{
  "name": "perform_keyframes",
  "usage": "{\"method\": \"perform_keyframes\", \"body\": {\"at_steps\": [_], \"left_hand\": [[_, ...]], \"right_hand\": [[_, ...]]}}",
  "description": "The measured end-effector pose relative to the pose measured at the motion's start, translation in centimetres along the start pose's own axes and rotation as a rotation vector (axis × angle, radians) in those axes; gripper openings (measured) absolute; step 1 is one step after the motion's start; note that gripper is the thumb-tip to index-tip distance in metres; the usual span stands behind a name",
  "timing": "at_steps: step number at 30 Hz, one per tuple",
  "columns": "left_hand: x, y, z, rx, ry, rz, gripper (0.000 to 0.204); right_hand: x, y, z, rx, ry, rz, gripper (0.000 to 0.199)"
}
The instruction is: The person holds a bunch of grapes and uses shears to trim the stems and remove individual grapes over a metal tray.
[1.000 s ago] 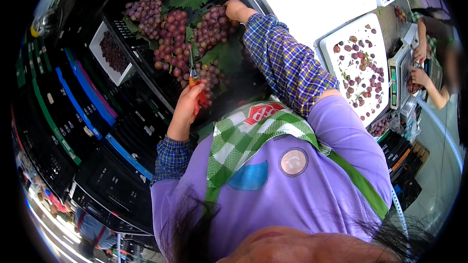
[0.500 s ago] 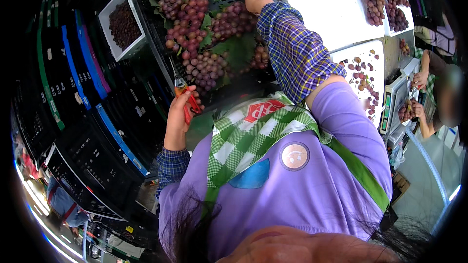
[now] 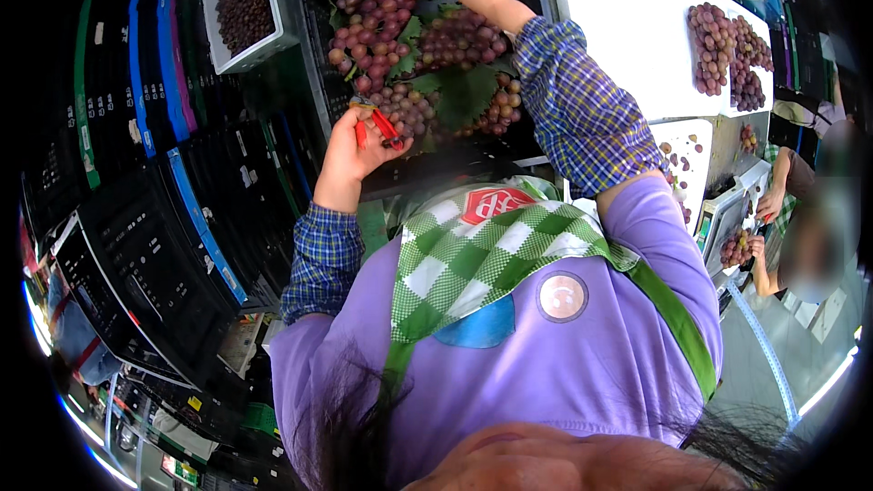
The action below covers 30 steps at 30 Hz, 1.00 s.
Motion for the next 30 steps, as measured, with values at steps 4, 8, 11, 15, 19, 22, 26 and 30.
{"method": "perform_keyframes", "body": {"at_steps": [4,8,11,15,19,22,26,30], "left_hand": [[-0.1,0.8,-1.2,-0.003,-0.06,-0.121,0.017],[0.9,-0.5,-2.1,-0.018,-0.114,-0.106,0.017],[1.5,-0.9,-2.2,-0.029,-0.121,-0.052,0.018],[2.1,-0.9,-2.5,-0.014,-0.143,-0.093,0.017],[1.8,-0.3,-2.7,0.064,-0.16,-0.226,0.016],[2.4,-1.5,-2.7,0.068,-0.153,-0.224,0.018],[2.5,-1.7,-2.4,0.087,-0.141,-0.203,0.018],[2.3,-1.5,-2.5,0.033,-0.206,-0.158,0.02]], "right_hand": [[-3.4,-0.8,2.6,0.318,0.176,0.132,0.023],[-6.3,-2.2,3.1,0.56,0.266,0.166,0.023],[-8.5,-3.2,2.3,0.748,0.291,0.106,0.021],[-11.7,-4.3,1.3,0.899,0.431,0.108,0.021],[-14.2,-4.7,0.2,0.985,0.49,0.126,0.02],[-15.1,-4.9,-0.1,1.054,0.541,0.125,0.02],[-15.4,-5.2,0.0,1.13,0.593,0.12,0.02],[-15.3,-4.6,-0.1,1.153,0.584,0.125,0.021]]}}
Point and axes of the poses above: each hand's wrist, its own x-axis towards the middle knuckle, its own y-axis out of the palm, z = x × y, the point moved 5 cm from there along x, towards the middle knuckle, and after that the axes turned 7 degrees about x, right-handed, at the moved point
